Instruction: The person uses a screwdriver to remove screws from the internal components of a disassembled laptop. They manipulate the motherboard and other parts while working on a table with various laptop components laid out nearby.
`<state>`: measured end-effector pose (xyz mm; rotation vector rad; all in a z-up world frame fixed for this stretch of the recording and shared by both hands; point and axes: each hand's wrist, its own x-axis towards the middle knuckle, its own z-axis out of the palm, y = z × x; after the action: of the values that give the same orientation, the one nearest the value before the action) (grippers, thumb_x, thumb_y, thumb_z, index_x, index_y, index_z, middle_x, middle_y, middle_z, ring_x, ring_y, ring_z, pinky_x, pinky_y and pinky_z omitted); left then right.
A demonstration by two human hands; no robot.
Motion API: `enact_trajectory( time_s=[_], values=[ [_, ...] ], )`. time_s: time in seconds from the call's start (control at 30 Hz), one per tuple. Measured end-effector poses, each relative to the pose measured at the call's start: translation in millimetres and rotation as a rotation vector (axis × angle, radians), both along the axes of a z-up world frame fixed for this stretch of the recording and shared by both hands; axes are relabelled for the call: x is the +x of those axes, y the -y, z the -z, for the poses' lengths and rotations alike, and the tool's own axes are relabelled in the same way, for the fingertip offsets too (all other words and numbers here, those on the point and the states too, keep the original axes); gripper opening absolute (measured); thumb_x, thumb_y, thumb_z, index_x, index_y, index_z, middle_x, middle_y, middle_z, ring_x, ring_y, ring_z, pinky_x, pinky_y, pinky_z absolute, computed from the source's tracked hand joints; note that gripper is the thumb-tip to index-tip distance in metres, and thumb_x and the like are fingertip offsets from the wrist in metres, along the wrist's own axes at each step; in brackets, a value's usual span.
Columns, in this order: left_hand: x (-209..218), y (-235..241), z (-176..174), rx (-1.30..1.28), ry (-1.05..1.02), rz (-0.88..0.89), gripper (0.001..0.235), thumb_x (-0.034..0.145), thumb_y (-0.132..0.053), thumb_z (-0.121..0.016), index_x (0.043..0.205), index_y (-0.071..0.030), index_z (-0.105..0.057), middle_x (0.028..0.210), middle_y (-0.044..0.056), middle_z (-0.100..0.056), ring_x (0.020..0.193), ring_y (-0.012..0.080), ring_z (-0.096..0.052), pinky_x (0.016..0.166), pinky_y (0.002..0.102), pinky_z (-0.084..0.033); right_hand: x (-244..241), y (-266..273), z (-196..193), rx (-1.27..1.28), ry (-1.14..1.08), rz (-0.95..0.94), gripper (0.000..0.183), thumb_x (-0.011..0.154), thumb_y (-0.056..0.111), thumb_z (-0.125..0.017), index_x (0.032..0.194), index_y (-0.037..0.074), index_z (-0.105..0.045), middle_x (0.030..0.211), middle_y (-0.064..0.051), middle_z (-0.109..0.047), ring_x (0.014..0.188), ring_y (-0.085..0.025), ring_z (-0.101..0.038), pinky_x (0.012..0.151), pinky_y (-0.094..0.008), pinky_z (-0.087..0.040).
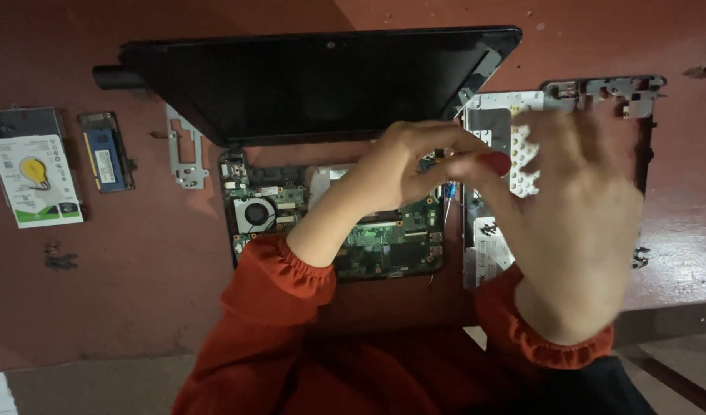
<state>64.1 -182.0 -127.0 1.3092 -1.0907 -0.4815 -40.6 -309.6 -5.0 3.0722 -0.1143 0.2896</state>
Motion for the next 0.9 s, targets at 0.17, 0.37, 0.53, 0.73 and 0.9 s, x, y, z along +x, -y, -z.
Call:
enact_trajectory(
  time_s=[0.17, 0.37, 0.53, 0.73, 0.9],
  values=[
    [0, 4, 10, -0.096, 0.103, 0.007, 0.019, 0.102, -0.011, -0.052, 0.121, -0.011, -0.055, 0.099, 0.004, -0.069, 0.090, 0.0178, -0.073, 0.081, 0.029, -0.064, -10, 8, -25, 0.417, -0.153, -0.255, 0.033, 0.093, 0.000, -0.064, 0.126, 0.001, -0.065, 0.123, -0.019, -0.067, 0.107, -0.031, -0.068, 0.089, -0.042, -0.058],
    [1, -4, -10, 0.050, 0.072, 0.083, 0.024, 0.101, -0.007, -0.051, 0.124, -0.008, -0.057, 0.101, 0.007, -0.070, 0.073, 0.0135, -0.067, 0.064, 0.024, -0.053, -15, 7, -13, 0.309, -0.024, -0.215, 0.018, 0.098, -0.002, -0.073, 0.115, -0.001, -0.073, 0.101, -0.017, -0.076, 0.079, -0.023, -0.072, 0.056, -0.025, -0.056],
    [-13, -12, -31, 0.270, 0.018, 0.017, 0.037, 0.100, -0.006, -0.048, 0.136, -0.013, -0.046, 0.118, 0.014, -0.069, 0.082, 0.0185, -0.070, 0.071, 0.031, -0.056, -9, -3, 2, 0.249, 0.085, -0.128, 0.014, 0.107, 0.009, -0.069, 0.111, -0.003, -0.075, 0.092, -0.014, -0.076, 0.068, -0.017, -0.069, 0.051, -0.021, -0.048],
    [-24, -4, -39, 0.296, 0.163, -0.265, 0.043, 0.085, -0.011, -0.069, 0.123, -0.005, -0.050, 0.118, 0.013, -0.057, 0.089, 0.0250, -0.069, 0.064, 0.033, -0.060, 1, -17, 15, 0.252, 0.249, -0.023, 0.017, 0.107, 0.008, -0.076, 0.098, -0.005, -0.072, 0.077, -0.010, -0.069, 0.061, -0.017, -0.064, 0.054, -0.027, -0.048],
    [-35, 4, -33, 0.212, 0.187, -0.529, 0.012, 0.089, -0.016, -0.064, 0.099, -0.009, -0.062, 0.090, 0.006, -0.067, 0.076, 0.0191, -0.070, 0.060, 0.029, -0.057, -2, -20, 28, 0.108, 0.261, 0.072, 0.020, 0.110, 0.011, -0.072, 0.095, -0.003, -0.071, 0.072, -0.006, -0.067, 0.053, -0.014, -0.060, 0.049, -0.025, -0.046]
  ],
)
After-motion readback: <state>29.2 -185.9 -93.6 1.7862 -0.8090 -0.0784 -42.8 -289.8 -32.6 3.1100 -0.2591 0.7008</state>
